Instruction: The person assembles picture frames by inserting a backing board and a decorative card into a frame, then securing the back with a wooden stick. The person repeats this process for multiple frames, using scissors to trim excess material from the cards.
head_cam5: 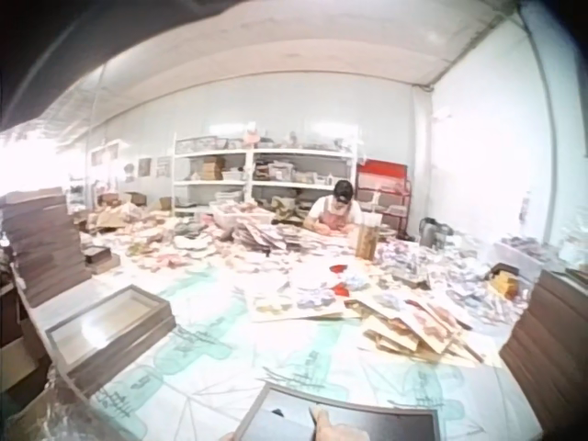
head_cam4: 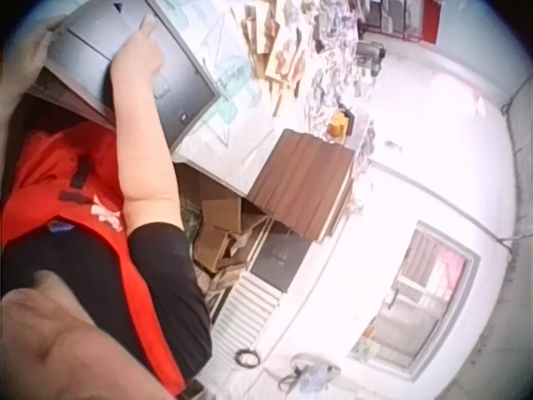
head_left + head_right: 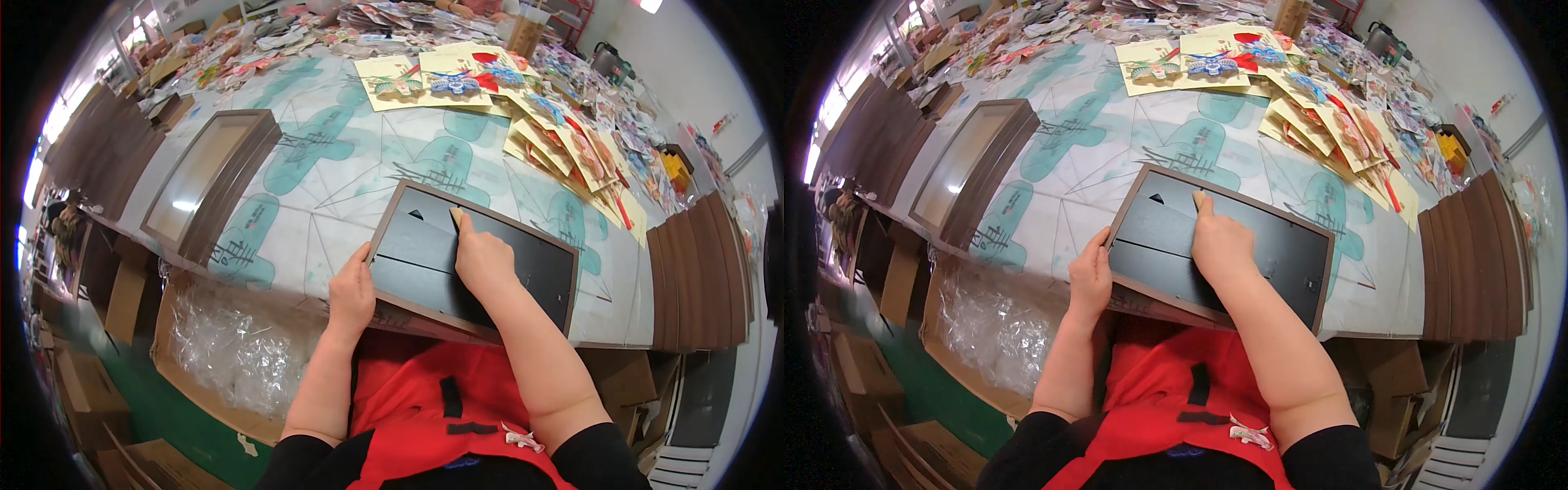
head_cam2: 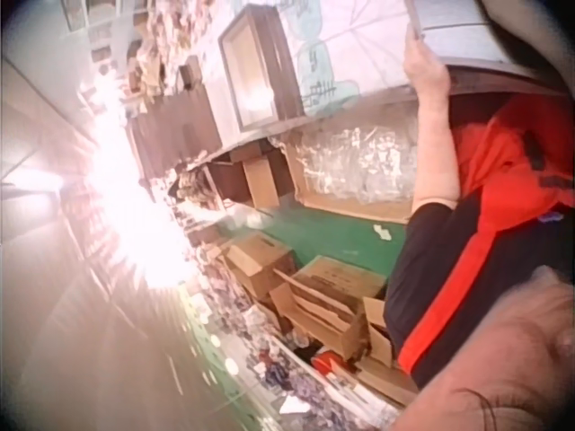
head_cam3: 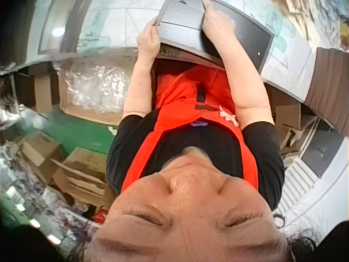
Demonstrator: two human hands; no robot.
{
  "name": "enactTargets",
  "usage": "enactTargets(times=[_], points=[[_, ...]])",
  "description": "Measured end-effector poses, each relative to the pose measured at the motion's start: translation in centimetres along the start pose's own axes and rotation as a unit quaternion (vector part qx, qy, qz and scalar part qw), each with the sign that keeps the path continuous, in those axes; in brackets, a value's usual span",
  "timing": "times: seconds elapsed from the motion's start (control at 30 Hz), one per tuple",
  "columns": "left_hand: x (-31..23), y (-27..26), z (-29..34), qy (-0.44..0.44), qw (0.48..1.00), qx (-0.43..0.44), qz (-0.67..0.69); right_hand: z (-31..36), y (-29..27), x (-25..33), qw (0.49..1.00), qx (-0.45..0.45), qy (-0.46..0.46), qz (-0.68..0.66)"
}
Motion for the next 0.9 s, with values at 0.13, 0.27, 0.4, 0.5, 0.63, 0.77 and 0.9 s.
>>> enactTargets(times=[0.13, 0.27, 0.4, 0.5, 0.63, 0.77, 0.9], points=[[-0.1, 0.0, -0.3, 0.027, 1.000, 0.002, -0.006, -2.4, 0.4, -2.2, 0.981, 0.051, -0.026, -0.183], [0.1, 0.4, -0.4, 0.017, 1.000, -0.002, -0.007, -2.0, -0.3, -4.4, 0.945, 0.062, -0.049, -0.319], [-0.4, 0.5, -0.2, -0.005, 1.000, -0.016, 0.001, 2.6, -3.5, -6.6, 0.974, 0.016, 0.018, -0.226], [0.3, 0.9, 0.2, -0.010, 1.000, -0.020, 0.010, 3.9, -2.4, -10.6, 0.986, -0.054, 0.074, -0.139], [0.6, 1.0, 0.3, 0.015, 0.998, -0.042, 0.033, 4.2, -2.1, -12.2, 0.986, -0.058, 0.125, -0.098], [0.7, 0.7, 0.3, -0.014, 0.999, -0.016, 0.046, 3.7, -1.6, -12.6, 0.988, -0.068, 0.114, -0.075], [1.2, 0.5, 0.1, 0.013, 0.998, -0.013, 0.057, 3.1, -1.7, -12.6, 0.991, -0.059, 0.106, -0.049]])
Point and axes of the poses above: each hand's wrist, its own z-axis away from the middle knuckle, its own y-axis out of the palm, x = y × z, the point moved 1 cm from there along -z, towards the middle knuckle, and after that the axes turned 15 degrees about y, right-handed, at the moved point
